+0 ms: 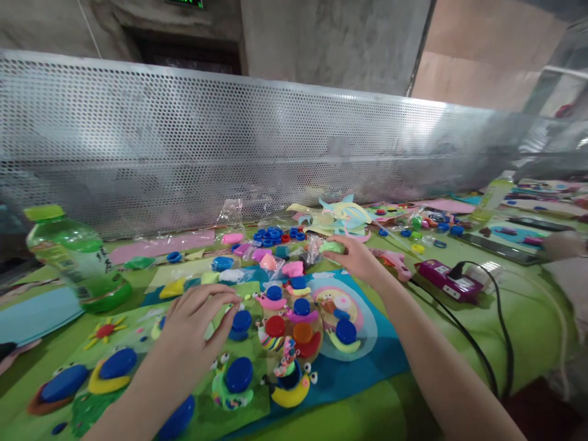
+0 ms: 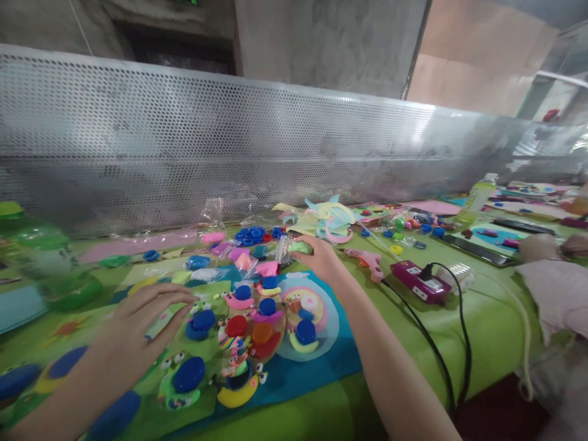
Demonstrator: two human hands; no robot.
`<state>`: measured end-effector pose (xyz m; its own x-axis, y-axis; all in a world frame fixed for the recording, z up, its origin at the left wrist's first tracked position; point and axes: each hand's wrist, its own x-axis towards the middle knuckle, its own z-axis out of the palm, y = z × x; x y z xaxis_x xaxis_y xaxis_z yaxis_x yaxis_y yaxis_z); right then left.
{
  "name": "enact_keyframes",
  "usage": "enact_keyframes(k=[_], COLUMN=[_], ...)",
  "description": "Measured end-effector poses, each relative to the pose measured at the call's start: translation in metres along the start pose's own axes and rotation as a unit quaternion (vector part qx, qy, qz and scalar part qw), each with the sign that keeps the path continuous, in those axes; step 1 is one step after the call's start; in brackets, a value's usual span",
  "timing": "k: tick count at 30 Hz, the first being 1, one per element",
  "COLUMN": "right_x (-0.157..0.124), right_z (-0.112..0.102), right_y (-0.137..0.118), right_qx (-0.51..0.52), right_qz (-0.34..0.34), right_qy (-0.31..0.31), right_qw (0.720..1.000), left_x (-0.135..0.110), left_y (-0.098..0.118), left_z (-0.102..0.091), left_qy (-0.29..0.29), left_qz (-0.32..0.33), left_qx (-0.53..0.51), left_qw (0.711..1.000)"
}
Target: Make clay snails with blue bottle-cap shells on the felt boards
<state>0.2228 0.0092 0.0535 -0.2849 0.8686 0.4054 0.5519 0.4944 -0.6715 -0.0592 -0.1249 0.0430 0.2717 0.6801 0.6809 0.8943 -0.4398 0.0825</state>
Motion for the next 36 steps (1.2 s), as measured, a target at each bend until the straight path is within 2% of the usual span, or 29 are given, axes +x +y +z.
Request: enact_keyframes(k=[5, 10, 15, 24, 33, 36], right_x=[-0.002, -0.006, -0.008, -0.008, -0.011, -0.013], right_z=[0.007, 0.018, 0.018, 0.018, 0.019, 0.016], right_y=[-0.005, -0.011, -0.016, -0.013, -0.016, -0.023], right_qx=[0.000, -0.023, -0.037, -0.020, 0.047, 0.065], right_qz=[-0.040, -0.038, -0.026, -0.038, -0.060, -0.071], right_qy=[-0.057, -0.100, -0.119, -0.150, -0.191, -0.193], right_qw=[0.998, 0.994, 0.992, 0.988, 0.979, 0.977], left_x=[0.000, 0.000, -0.003, -0.005, -0.004, -0.005], left_y=[-0.002, -0.001, 0.006, 0.014, 0.017, 0.021], left_z=[0.000, 0.001, 0.000, -0.008, -0.009, -0.009], left_qy=[0.002, -0.010, -0.047, -0.032, -0.028, -0.053], left_qz=[-0.003, 0.005, 0.027, 0.075, 0.055, 0.062], left_qx=[0.011, 0.022, 0.034, 0.069, 0.052, 0.015], left_qw=[1.000, 1.000, 0.998, 0.994, 0.997, 0.997])
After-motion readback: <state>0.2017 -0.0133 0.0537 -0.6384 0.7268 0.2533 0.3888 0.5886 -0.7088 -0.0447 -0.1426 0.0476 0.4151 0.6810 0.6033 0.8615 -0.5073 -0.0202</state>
